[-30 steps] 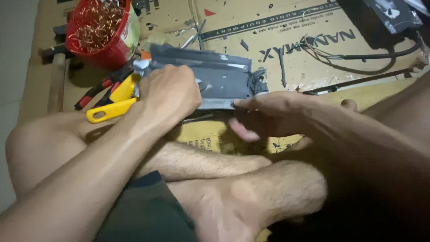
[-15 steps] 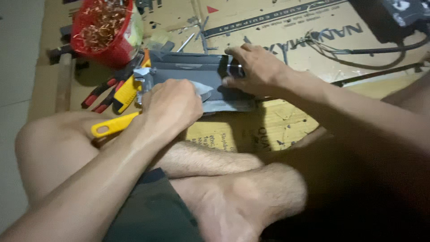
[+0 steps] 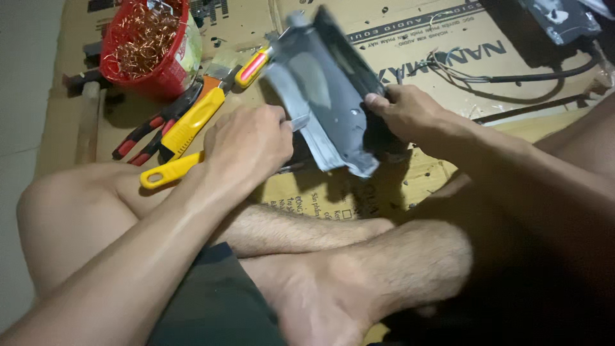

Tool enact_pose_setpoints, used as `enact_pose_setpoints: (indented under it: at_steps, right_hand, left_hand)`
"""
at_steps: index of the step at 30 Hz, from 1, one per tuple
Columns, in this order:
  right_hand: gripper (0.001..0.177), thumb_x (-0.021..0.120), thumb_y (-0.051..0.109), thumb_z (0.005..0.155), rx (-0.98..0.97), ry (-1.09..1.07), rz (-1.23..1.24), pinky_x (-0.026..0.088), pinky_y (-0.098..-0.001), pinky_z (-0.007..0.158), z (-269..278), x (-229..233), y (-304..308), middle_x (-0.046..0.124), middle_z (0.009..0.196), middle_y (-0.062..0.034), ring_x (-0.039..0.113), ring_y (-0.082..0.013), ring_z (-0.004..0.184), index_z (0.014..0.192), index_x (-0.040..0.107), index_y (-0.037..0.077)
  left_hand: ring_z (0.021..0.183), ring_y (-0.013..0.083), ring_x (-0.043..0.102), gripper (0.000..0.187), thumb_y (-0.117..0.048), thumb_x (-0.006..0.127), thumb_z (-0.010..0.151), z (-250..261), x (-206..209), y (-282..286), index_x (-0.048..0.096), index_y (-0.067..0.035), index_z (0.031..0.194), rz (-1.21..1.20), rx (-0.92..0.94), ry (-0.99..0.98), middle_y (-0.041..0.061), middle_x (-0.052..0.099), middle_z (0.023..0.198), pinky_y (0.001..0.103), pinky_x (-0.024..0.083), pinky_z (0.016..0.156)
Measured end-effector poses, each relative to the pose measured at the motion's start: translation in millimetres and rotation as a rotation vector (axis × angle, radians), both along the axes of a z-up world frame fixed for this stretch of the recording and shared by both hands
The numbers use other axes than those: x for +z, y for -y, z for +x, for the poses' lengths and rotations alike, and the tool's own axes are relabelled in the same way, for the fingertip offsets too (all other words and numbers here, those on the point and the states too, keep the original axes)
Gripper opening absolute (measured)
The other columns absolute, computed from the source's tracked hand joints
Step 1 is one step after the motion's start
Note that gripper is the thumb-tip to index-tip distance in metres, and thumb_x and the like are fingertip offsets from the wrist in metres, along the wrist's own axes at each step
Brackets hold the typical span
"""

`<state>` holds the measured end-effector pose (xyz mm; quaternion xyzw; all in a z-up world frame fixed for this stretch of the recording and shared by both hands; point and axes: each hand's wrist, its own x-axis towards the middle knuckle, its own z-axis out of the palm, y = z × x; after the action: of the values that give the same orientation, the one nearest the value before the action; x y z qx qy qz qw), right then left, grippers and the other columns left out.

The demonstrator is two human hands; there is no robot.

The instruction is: The person scrapes a gray substance off a metal frame using a yellow utility knife and a metal scraper. They work on the frame while sitting on the floor, occasionally turning the frame over to access different sides.

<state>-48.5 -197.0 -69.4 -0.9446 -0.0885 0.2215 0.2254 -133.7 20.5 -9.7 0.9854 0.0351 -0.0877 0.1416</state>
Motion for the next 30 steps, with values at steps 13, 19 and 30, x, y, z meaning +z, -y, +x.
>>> enact_pose_setpoints:
  at_steps: [13,19,30]
  right_hand:
    - [0.046,0.074,0.03,0.096,-0.012,-0.006,0.149,0.058,-0.0504,0.08,24.3,-6.4,-9.6,0.066,0.103,-0.0218,0.069,-0.0391,0.099,0.124,0.056,-0.001]
    - [0.054,0.068,0.026,0.091,-0.29,-0.288,0.45,0.055,-0.0351,0.082,14.5,20.9,-9.3,0.064,0.112,-0.0165,0.065,-0.0248,0.099,0.135,0.044,0.008]
    - [0.043,0.076,0.028,0.092,-0.253,-0.23,0.347,0.062,-0.0367,0.076,20.1,9.3,-10.5,0.068,0.104,-0.0136,0.069,-0.0252,0.092,0.118,0.05,0.007]
  left_hand:
    - [0.093,0.0503,0.07,0.037,-0.028,0.047,0.094,15.6,-11.2,4.2,0.075,-0.004,0.102,-0.034,-0.032,0.016,0.027,0.07,0.088,0.061,0.054,0.08]
    - [0.08,0.0253,0.066,0.026,-0.023,0.046,0.109,16.3,0.1,20.1,0.068,-0.009,0.104,0.074,0.026,-0.201,0.008,0.066,0.084,0.046,0.056,0.078]
    - [0.084,0.0312,0.064,0.044,-0.04,0.052,0.111,49.4,-13.9,19.0,0.067,-0.003,0.094,0.263,-0.08,-0.207,0.014,0.064,0.087,0.049,0.053,0.08]
